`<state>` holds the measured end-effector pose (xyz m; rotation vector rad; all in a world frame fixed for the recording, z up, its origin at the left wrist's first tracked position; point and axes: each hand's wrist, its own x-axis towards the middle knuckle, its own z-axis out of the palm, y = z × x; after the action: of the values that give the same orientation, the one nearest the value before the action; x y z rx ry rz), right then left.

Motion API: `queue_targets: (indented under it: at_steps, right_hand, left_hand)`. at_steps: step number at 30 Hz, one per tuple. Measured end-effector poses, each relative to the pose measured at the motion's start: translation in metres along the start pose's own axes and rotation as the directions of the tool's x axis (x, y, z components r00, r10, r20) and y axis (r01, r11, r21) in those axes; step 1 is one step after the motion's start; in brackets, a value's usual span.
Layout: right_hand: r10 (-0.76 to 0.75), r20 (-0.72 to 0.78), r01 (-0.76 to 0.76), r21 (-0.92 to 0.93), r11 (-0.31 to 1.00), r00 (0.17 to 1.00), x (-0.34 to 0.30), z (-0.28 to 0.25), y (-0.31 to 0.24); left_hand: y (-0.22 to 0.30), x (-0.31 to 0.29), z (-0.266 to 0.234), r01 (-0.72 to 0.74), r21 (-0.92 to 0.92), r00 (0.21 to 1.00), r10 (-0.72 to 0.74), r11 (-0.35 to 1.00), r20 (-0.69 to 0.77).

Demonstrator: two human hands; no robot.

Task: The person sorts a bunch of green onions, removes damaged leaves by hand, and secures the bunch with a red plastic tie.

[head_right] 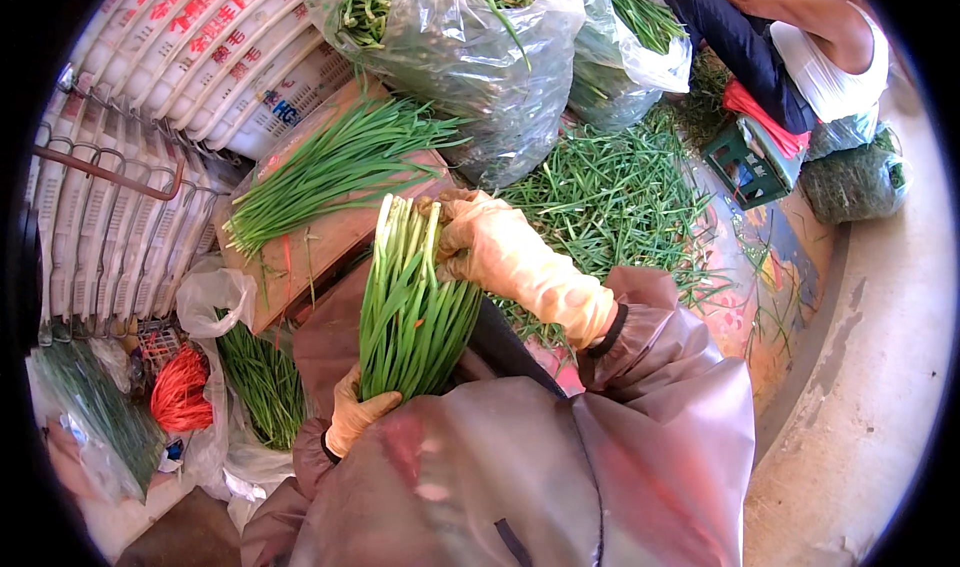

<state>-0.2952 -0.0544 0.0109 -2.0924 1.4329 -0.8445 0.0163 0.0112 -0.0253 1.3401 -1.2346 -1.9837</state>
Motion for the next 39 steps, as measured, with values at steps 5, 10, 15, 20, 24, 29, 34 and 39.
queue_targets:
  at_steps: [5,10,15,20,24,29,34,39]
  right_hand:
    - [0.046,-0.123,-0.079,-0.283,0.956,0.991,-0.002,0.004,0.000]
    - [0.255,-0.369,-0.387,-0.348,0.854,0.894,-0.028,-0.035,0.038]
    - [0.819,-0.316,-0.674,-0.730,0.113,0.479,-0.125,-0.110,0.110]
    - [0.664,-0.398,-0.715,0.026,0.698,0.633,-0.078,-0.063,0.040]
    - [0.681,0.031,-0.516,0.677,0.525,0.732,-0.029,-0.011,-0.030]
    - [0.293,-0.187,-0.260,0.181,0.948,0.938,-0.015,0.004,-0.051]
    - [0.147,-0.055,-0.148,-0.008,0.989,0.988,-0.026,0.006,-0.044]
    - [0.171,-0.143,-0.168,0.029,0.985,0.975,-0.051,-0.003,-0.056]
  left_hand:
    - [0.000,0.002,0.001,0.011,0.024,0.999,-0.012,1.000,0.051]
    - [0.001,0.003,-0.007,0.007,0.139,0.998,-0.015,0.990,0.056]
    - [0.006,0.000,-0.002,0.085,-0.009,0.996,-0.085,0.996,0.006]
    - [0.008,0.002,0.003,0.057,0.029,0.998,-0.058,0.998,0.026]
    - [0.007,-0.001,0.000,0.004,0.016,1.000,-0.004,1.000,0.007]
    - [0.020,-0.010,0.008,0.086,-0.276,0.996,-0.074,0.957,0.052]
    - [0.012,-0.008,0.003,0.101,-0.322,0.995,-0.090,0.941,0.049]
    - [0.014,-0.009,0.003,0.071,-0.345,0.997,-0.054,0.936,0.058]
